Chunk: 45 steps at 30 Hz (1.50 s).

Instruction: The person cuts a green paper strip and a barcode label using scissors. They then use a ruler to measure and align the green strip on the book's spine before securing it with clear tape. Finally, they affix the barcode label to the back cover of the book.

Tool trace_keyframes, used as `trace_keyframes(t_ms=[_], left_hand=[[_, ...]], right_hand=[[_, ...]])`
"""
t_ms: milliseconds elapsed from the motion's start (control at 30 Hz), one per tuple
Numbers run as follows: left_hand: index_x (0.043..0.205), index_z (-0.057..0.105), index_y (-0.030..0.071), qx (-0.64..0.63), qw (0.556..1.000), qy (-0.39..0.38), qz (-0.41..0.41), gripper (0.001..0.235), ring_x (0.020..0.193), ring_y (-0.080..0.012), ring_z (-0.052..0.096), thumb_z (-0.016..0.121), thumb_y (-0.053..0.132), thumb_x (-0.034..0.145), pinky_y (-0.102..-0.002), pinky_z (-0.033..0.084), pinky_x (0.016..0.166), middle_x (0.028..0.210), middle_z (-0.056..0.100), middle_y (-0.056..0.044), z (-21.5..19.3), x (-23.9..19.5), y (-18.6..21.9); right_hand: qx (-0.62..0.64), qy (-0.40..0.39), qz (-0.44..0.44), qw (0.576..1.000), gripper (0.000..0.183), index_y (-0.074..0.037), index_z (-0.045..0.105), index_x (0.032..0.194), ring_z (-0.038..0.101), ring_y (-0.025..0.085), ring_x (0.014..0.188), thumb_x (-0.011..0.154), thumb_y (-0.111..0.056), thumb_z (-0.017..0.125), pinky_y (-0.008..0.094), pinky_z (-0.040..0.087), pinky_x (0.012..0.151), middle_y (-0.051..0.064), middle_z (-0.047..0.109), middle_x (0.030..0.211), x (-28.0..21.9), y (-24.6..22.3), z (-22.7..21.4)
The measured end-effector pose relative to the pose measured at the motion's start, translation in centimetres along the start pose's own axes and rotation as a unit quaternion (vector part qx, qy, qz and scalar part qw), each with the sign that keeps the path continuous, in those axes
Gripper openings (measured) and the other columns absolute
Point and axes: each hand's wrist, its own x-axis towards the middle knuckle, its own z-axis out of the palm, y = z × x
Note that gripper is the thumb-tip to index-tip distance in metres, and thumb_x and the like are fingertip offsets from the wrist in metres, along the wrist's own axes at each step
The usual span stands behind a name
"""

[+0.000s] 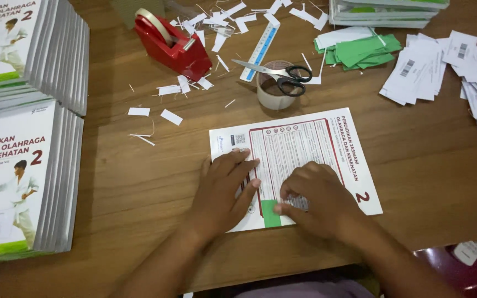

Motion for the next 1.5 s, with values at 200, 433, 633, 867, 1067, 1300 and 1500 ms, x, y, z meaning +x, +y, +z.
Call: trace_keyframes(t_ms=[200,433,633,867,1067,1300,1500], left_hand=[[0.134,0.065,0.012,-0.013,1.000,-0.002,-0.002,0.035,0.135,-0.0364,0.052,0.051,0.028,0.106,-0.060,0.021,0.114,0.135,0.061,-0.016,-0.5,-0.1,0.7],[0.138,0.062,0.010,-0.014,0.998,-0.038,-0.038,0.038,0.142,-0.0359,0.045,0.046,0.023,0.105,-0.064,0.016,0.117,0.143,0.057,-0.016,-0.5,-0.4,0.5],[0.138,0.059,0.010,0.005,0.998,-0.048,-0.040,0.038,0.143,-0.0379,0.043,0.046,0.017,0.103,-0.067,0.015,0.116,0.143,0.056,-0.018,-0.4,-0.6,0.8],[0.140,0.058,0.009,0.053,0.998,-0.018,-0.001,0.038,0.143,-0.0353,0.043,0.047,0.017,0.104,-0.063,0.012,0.117,0.143,0.056,-0.016,0.5,-1.0,0.0],[0.140,0.058,0.009,0.013,0.999,-0.037,-0.028,0.040,0.144,-0.0371,0.041,0.046,0.019,0.103,-0.065,0.011,0.117,0.145,0.055,-0.017,-0.1,-1.0,0.2],[0.141,0.058,0.010,-0.008,0.997,-0.054,-0.051,0.039,0.146,-0.0364,0.040,0.045,0.019,0.105,-0.064,0.008,0.119,0.148,0.054,-0.016,-0.5,-1.1,0.6],[0.143,0.056,0.012,0.013,0.995,-0.084,-0.053,0.041,0.148,-0.0349,0.037,0.044,0.021,0.105,-0.064,0.006,0.120,0.151,0.052,-0.016,-0.9,-0.7,0.7]], right_hand=[[-0.061,0.077,0.039,0.994,0.010,-0.024,0.066,0.086,0.068,0.022,0.090,0.089,-0.033,0.069,0.048,0.049,0.095,-0.005,0.064,0.073,0.4,0.0,1.9],[-0.020,0.078,0.033,0.996,0.048,-0.019,0.069,0.106,0.069,0.028,0.100,0.074,-0.053,0.080,0.053,0.047,0.101,0.003,0.070,0.094,-0.1,-0.9,0.3],[-0.039,0.042,0.051,0.997,0.059,-0.019,0.069,0.107,0.067,0.027,0.103,0.069,-0.058,0.090,0.053,0.043,0.105,0.002,0.068,0.096,0.6,-2.3,0.5],[-0.068,0.070,0.082,0.992,0.028,-0.024,0.069,0.096,0.065,0.019,0.084,0.084,-0.050,0.073,0.045,0.047,0.094,-0.006,0.063,0.074,2.2,-2.1,2.1],[-0.022,0.073,0.050,0.996,0.017,-0.023,0.072,0.096,0.069,0.024,0.083,0.090,-0.037,0.068,0.044,0.051,0.085,-0.001,0.068,0.071,2.1,-1.4,1.7],[0.004,0.055,-0.006,0.998,0.053,-0.018,0.072,0.097,0.067,0.027,0.091,0.066,-0.055,0.092,0.047,0.049,0.092,0.003,0.071,0.081,1.3,-2.6,0.7],[-0.018,0.035,0.078,0.996,0.036,-0.018,0.071,0.103,0.065,0.022,0.093,0.085,-0.048,0.077,0.043,0.047,0.095,0.001,0.069,0.080,1.9,-2.9,1.3]])
